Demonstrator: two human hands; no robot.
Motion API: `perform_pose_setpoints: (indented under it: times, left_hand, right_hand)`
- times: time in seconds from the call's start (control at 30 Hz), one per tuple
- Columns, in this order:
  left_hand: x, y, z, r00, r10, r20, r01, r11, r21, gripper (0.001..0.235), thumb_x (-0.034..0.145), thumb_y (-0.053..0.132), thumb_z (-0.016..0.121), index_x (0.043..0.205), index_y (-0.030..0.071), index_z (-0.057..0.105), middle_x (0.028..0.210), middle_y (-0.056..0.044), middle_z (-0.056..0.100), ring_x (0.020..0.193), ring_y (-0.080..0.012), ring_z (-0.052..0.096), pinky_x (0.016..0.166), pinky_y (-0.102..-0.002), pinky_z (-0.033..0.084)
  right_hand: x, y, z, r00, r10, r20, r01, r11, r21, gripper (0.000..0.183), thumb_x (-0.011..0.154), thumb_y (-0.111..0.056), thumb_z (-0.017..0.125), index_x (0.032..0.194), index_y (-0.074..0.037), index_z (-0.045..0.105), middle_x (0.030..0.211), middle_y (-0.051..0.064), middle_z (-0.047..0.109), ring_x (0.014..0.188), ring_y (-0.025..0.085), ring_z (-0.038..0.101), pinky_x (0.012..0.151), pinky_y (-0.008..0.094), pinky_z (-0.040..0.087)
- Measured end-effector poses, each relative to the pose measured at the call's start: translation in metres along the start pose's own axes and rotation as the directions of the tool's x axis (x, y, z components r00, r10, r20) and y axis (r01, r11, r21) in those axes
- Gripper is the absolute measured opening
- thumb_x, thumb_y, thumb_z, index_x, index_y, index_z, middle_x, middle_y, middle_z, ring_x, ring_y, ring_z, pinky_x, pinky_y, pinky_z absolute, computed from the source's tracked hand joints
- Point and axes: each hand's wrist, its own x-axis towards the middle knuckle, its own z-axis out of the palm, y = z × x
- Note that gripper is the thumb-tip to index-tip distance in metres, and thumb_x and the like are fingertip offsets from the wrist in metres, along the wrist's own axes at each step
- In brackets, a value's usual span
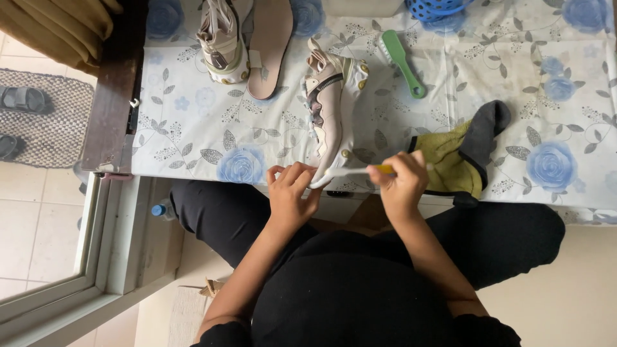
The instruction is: The person scrubs a white sneaker with a toothbrush and then wipes it with a cloth. They subsequently use a green brush to scrub the shoe's sole and side. The task is performed on a table covered with a floral tablecloth.
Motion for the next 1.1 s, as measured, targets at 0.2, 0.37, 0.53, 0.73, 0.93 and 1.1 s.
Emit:
perform_pose_setpoints:
  times: [0.2, 0.37, 0.53, 0.73, 0.93, 1.1]
  left_hand:
    - [0.001, 0.004, -0.002, 1.0, -0.013, 0.001, 0.013, 1.0, -0.01, 0.018, 0.063, 0.006, 0.072, 0.075, 0.013, 0.06, 0.072, 0.002, 0.056, 0.059, -0.0178, 0.055, 0.073, -0.035, 0.033]
    - [-0.002, -0.001, 0.002, 1.0, -0.008, 0.012, 0.008, 1.0, 0.0, 0.017, 0.064, 0.007, 0.072, 0.075, 0.013, 0.06, 0.072, 0.002, 0.056, 0.06, -0.0181, 0.055, 0.074, -0.036, 0.033]
    - [0.002, 0.001, -0.002, 1.0, 0.0, 0.008, 0.0, 1.0, -0.021, 0.017, 0.064, 0.007, 0.072, 0.074, 0.012, 0.059, 0.072, 0.001, 0.056, 0.06, -0.0192, 0.056, 0.073, -0.037, 0.034]
    - [0.003, 0.004, -0.001, 1.0, 0.002, 0.009, -0.002, 1.0, -0.003, 0.017, 0.064, 0.008, 0.072, 0.074, 0.012, 0.06, 0.071, 0.002, 0.056, 0.06, -0.0175, 0.055, 0.073, -0.036, 0.033]
    - [0.004, 0.004, -0.004, 1.0, 0.013, 0.017, -0.013, 1.0, -0.003, 0.017, 0.064, 0.009, 0.074, 0.073, 0.012, 0.059, 0.07, 0.001, 0.056, 0.059, -0.0187, 0.056, 0.073, -0.038, 0.034]
    - [0.015, 0.003, -0.005, 0.998, -0.056, -0.018, 0.056, 0.998, -0.026, 0.025, 0.071, 0.017, 0.074, 0.069, 0.009, 0.05, 0.066, 0.001, 0.052, 0.055, -0.0204, 0.054, 0.072, -0.035, 0.034]
  right_hand:
    - [0.002, 0.003, -0.005, 1.0, -0.01, 0.001, 0.01, 1.0, -0.022, 0.057, 0.081, -0.06, 0.06, 0.057, -0.01, 0.046, 0.051, 0.001, 0.038, 0.055, 0.02, 0.037, 0.056, 0.029, 0.035]
    - [0.006, 0.027, -0.005, 0.996, -0.059, -0.069, 0.045, 0.98, -0.195, 0.055, 0.082, -0.06, 0.063, 0.059, -0.012, 0.048, 0.053, 0.003, 0.04, 0.056, 0.023, 0.042, 0.058, 0.029, 0.038]
    - [0.005, 0.001, -0.003, 0.999, -0.024, -0.042, 0.022, 0.999, -0.043, 0.053, 0.081, -0.056, 0.061, 0.058, -0.01, 0.048, 0.052, 0.002, 0.04, 0.055, 0.022, 0.042, 0.057, 0.029, 0.038]
    - [0.0, 0.02, 0.002, 0.997, -0.018, -0.078, 0.008, 0.991, -0.133, 0.054, 0.082, -0.06, 0.06, 0.059, -0.012, 0.049, 0.053, 0.003, 0.041, 0.057, 0.024, 0.043, 0.057, 0.031, 0.04]
    - [0.02, 0.061, 0.005, 0.991, -0.011, -0.131, -0.052, 0.884, -0.465, 0.06, 0.084, -0.066, 0.059, 0.056, -0.015, 0.046, 0.051, 0.007, 0.039, 0.061, 0.027, 0.049, 0.057, 0.034, 0.044]
    - [0.109, 0.036, 0.005, 0.949, 0.306, 0.073, -0.289, 0.941, -0.178, 0.037, 0.099, -0.036, 0.046, 0.093, -0.001, 0.053, 0.074, 0.018, 0.053, 0.076, 0.041, 0.053, 0.064, 0.051, 0.045]
